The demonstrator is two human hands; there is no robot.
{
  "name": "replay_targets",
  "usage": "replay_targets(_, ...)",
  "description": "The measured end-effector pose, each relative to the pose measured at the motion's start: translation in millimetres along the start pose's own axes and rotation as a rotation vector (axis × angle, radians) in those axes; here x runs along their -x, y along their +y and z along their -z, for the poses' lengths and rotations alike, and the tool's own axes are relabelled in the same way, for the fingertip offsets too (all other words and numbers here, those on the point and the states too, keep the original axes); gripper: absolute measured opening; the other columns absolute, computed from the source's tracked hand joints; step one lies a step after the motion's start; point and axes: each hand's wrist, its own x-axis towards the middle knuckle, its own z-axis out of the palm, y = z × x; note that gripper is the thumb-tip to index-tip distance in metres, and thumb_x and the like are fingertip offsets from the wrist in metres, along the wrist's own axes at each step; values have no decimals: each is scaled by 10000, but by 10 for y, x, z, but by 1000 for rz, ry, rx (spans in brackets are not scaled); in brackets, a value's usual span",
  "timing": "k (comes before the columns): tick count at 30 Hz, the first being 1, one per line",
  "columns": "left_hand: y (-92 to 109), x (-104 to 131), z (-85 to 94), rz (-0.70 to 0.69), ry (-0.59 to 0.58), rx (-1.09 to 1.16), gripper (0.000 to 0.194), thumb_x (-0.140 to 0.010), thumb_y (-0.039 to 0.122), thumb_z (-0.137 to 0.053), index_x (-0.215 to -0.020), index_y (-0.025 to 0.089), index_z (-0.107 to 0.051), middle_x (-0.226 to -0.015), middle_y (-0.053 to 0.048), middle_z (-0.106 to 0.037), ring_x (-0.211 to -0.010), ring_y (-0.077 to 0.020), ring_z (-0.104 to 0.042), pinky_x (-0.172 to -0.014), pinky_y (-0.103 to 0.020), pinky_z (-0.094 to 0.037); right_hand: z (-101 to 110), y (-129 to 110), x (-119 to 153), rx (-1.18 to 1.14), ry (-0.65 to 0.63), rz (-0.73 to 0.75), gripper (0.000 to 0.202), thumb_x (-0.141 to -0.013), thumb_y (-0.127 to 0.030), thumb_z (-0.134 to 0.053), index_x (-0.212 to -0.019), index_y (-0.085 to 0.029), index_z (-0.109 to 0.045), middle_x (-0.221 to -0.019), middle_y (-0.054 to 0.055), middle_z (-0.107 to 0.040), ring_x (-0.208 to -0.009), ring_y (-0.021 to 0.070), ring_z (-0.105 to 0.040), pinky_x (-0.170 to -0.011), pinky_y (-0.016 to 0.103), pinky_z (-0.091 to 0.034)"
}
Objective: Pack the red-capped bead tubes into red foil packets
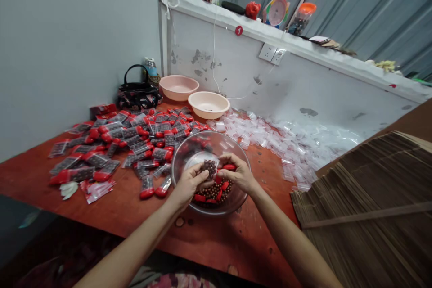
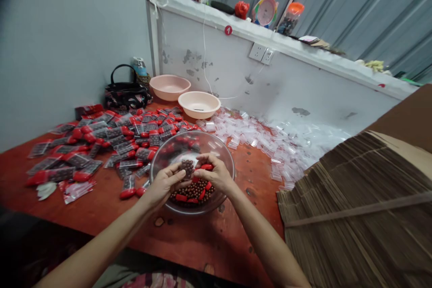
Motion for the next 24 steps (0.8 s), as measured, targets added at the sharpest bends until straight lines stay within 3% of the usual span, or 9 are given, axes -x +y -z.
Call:
replay_targets(3,-14,-21,50,-22,-9,-112,349,-695,286,-652,-1027,183,-628,-1057,-62,-633,-908,-216,-599,-761,-327,-505,132,-140,-49,212,-139,94,390,-744,-255,-636,-1105,-200,-500,-818,9,-562,-726,121,-532,-675,243,-434)
replay_targets(7,39,-38,85,-119,-92,-416,384,-734,304,-596,-1096,178,-610,-1085,-63,-638,-989,-249,-572,-859,-373,-450,215,-360,-162,592,-409,252,317,-797,-187,-556,-1111,-196,-521,-796,14,-563,-728,125,-518,-693,246,-415)
replay_targets(10,98,-42,101,-219,-125,-581,388,-772,286,-539,-1143,182,-581,-1122,-50,-626,-1043,-241,-549,-934,-381,-387,190,-428,-226,761,-493,304,314,-802,-155,-537,-1114,-188,-515,-829,34,-583,-764,142,-524,-695,246,-409)
replay_targets(17,89,-61,166,-316,12,-862,315,-754,254,-530,-1039,187,-648,-1053,-48,-662,-981,-233,-590,-917,-371,-402,207,-263,-191,969,-465,332,233,-793,-99,-511,-1011,-170,-553,-838,57,-581,-783,163,-525,-686,252,-399)
replay_targets(20,68,-78,167,-335,58,-895,315,-756,254,-522,-1037,189,-647,-1055,-49,-661,-985,-230,-590,-908,-367,-411,242,-221,-170,920,-386,331,193,-783,-101,-518,-963,-157,-563,-795,46,-568,-757,154,-516,-683,243,-395)
replay_targets(24,65,-102,153,-338,28,-858,326,-757,256,-521,-1050,178,-640,-1060,-55,-659,-980,-227,-593,-899,-362,-419,205,-234,-189,808,-366,331,304,-785,-108,-511,-1081,-177,-519,-754,13,-552,-703,132,-503,-666,226,-389)
